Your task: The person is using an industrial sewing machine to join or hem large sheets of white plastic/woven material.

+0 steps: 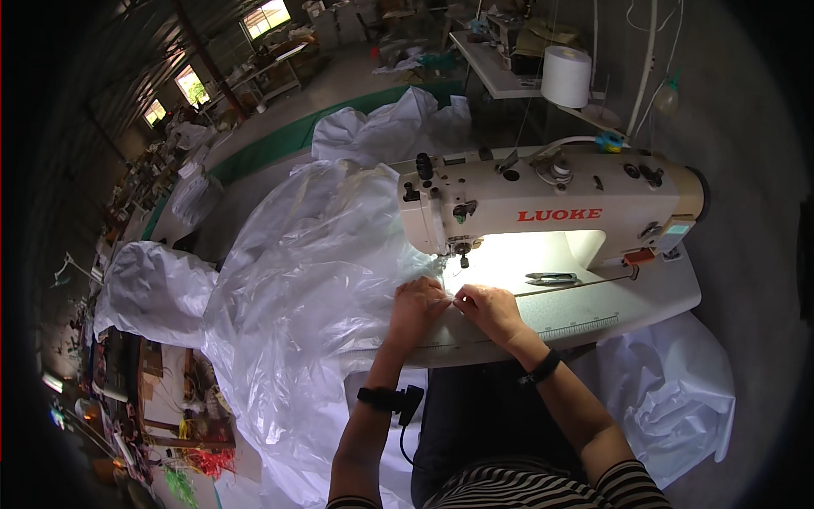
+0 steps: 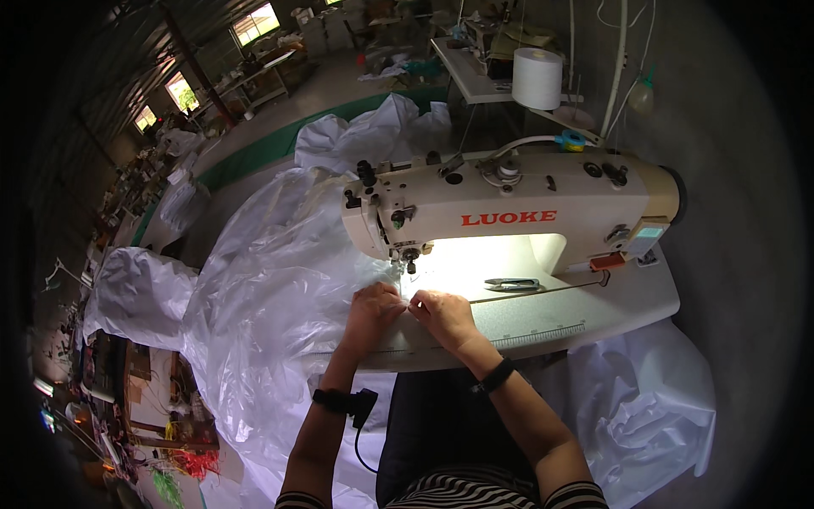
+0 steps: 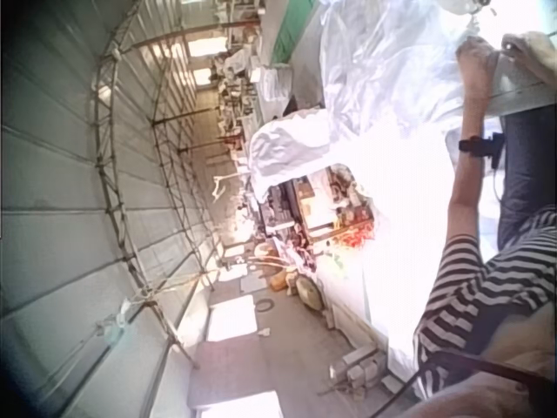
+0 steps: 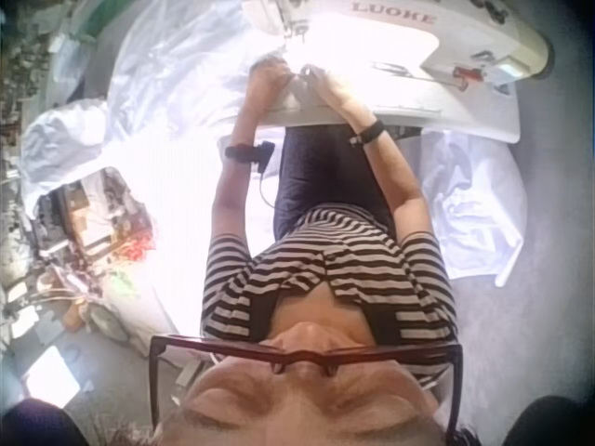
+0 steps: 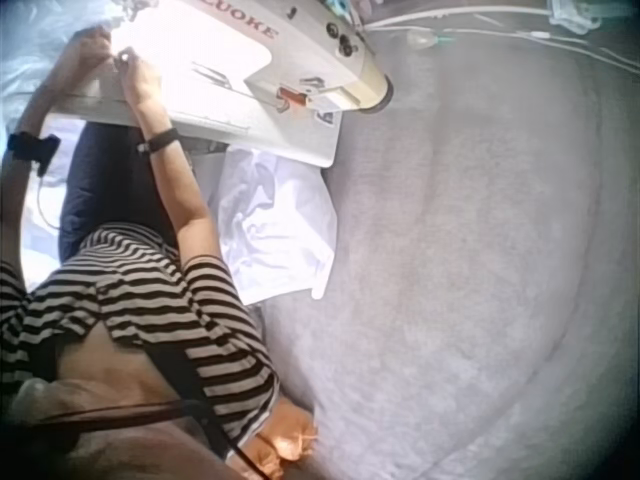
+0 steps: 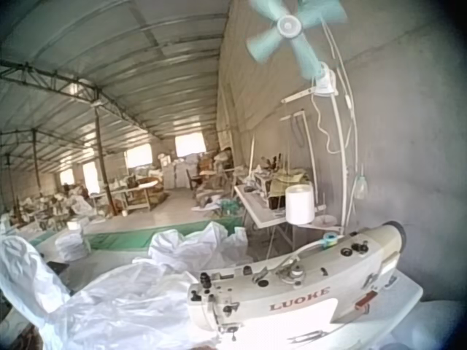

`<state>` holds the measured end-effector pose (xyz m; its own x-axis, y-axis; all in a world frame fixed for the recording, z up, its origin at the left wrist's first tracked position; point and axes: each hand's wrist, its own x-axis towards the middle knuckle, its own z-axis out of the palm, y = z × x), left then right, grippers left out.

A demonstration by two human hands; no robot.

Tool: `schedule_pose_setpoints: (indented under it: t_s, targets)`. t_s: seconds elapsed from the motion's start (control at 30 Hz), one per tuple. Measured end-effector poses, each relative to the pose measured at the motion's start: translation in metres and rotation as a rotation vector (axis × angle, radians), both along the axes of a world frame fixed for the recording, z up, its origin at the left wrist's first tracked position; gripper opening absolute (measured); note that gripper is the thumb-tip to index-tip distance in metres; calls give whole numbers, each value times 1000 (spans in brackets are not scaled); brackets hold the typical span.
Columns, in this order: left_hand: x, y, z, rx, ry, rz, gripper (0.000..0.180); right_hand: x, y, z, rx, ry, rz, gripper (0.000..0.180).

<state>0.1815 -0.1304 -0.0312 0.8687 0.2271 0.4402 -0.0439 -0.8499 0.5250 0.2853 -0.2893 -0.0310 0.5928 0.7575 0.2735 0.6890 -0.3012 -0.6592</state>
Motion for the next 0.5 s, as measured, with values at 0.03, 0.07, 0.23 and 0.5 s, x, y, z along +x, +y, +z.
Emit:
schedule_pose_setpoints:
  t_s: [0.03,0.07,0.23,0.5]
  targets:
    - [0,-1,0,-15,56,-26,9,0,0,-2,-15,-3,-10,18]
    - [-1,-2,0,-25,-39,17,10,0,1,-4,-17,-15,-22,18]
    - [0,0,-5,30,-64,36,10,1,5,-9,-14,-38,-55,20]
    - [11,-2,-1,-53,135,159,19,-2,8,-4,-70,15,-153,16]
